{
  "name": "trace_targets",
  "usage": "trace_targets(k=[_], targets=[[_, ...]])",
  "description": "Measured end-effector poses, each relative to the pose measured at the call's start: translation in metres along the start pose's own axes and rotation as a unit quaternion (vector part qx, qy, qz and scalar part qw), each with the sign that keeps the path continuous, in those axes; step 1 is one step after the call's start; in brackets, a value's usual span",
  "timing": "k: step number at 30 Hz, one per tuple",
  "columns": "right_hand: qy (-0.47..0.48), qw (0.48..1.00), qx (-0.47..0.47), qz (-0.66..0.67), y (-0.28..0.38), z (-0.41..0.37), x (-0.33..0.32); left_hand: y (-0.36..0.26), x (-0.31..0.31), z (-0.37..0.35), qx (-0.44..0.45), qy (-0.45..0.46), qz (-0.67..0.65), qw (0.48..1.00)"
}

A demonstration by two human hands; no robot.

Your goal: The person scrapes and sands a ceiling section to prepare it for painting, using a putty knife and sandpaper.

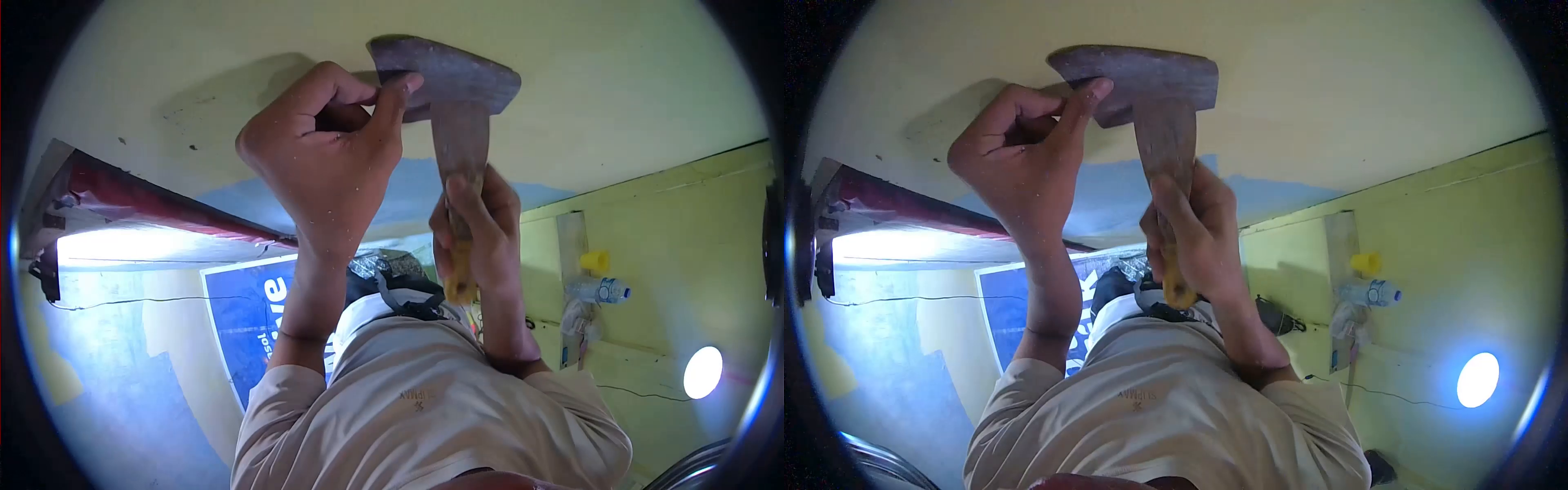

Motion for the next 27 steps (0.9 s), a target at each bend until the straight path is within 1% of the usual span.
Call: trace_targets(k=[2, 3, 6, 7, 10, 11, 14, 15, 18, 19, 20, 22, 24, 25, 27], targets=[[-0.016, 0.999, 0.023, 0.022, 0.002, -0.016, 0.005, 0.001, -0.002, 0.0, 0.001, -0.002, 0.002, 1.0], [-0.001, 1.0, 0.01, 0.026, 0.013, -0.022, 0.01, 0.002, 0.0, 0.001, -0.003, -0.005, -0.001, 1.0], [-0.002, 0.999, 0.026, 0.034, 0.019, -0.003, 0.005, 0.002, 0.002, -0.003, -0.008, -0.007, 0.001, 1.0], [-0.018, 1.0, 0.016, 0.011, 0.008, 0.0, 0.0, 0.002, 0.002, -0.001, -0.001, -0.011, 0.004, 1.0], [-0.013, 0.997, 0.068, -0.026, -0.015, -0.008, -0.002, -0.001, 0.001, -0.001, 0.008, -0.012, -0.002, 1.0], [-0.009, 0.999, 0.05, -0.017, -0.009, -0.011, 0.001, 0.0, 0.002, -0.002, 0.005, -0.013, -0.008, 1.0], [0.018, 0.998, 0.044, 0.036, 0.007, 0.001, 0.009, 0.001, 0.001, -0.003, -0.005, -0.016, -0.014, 1.0], [0.005, 0.998, 0.066, 0.015, -0.008, 0.002, 0.001, -0.001, 0.0, -0.002, 0.002, -0.013, -0.01, 1.0], [-0.004, 0.997, 0.071, -0.012, -0.024, -0.009, -0.004, 0.001, -0.002, -0.001, 0.016, -0.018, 0.006, 1.0], [-0.012, 0.998, 0.058, 0.021, -0.009, -0.015, 0.0, 0.003, -0.002, 0.0, 0.021, -0.019, 0.01, 1.0], [-0.014, 1.0, 0.02, 0.019, 0.008, -0.016, 0.005, 0.003, -0.002, 0.0, 0.019, -0.019, 0.013, 1.0], [-0.019, 0.998, 0.039, 0.034, 0.014, -0.003, 0.006, 0.0, -0.001, 0.002, 0.012, -0.017, 0.017, 1.0], [-0.015, 0.997, 0.071, -0.003, -0.013, 0.0, 0.002, 0.0, -0.001, 0.001, -0.005, -0.009, 0.004, 1.0], [-0.002, 0.995, 0.102, 0.007, -0.022, -0.003, 0.004, 0.0, -0.002, 0.001, -0.013, -0.007, 0.0, 1.0], [-0.021, 0.998, 0.053, 0.006, -0.01, -0.013, 0.007, -0.001, -0.003, 0.001, -0.01, -0.001, -0.002, 1.0]])
Point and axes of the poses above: each hand's wrist, its own z-axis towards the middle knuckle, its own x-axis out of the palm, y = z × x, the point moved 6 cm from there along z, towards the middle knuckle, and after that the axes turned 8 degrees about x, right-handed, at the moved point
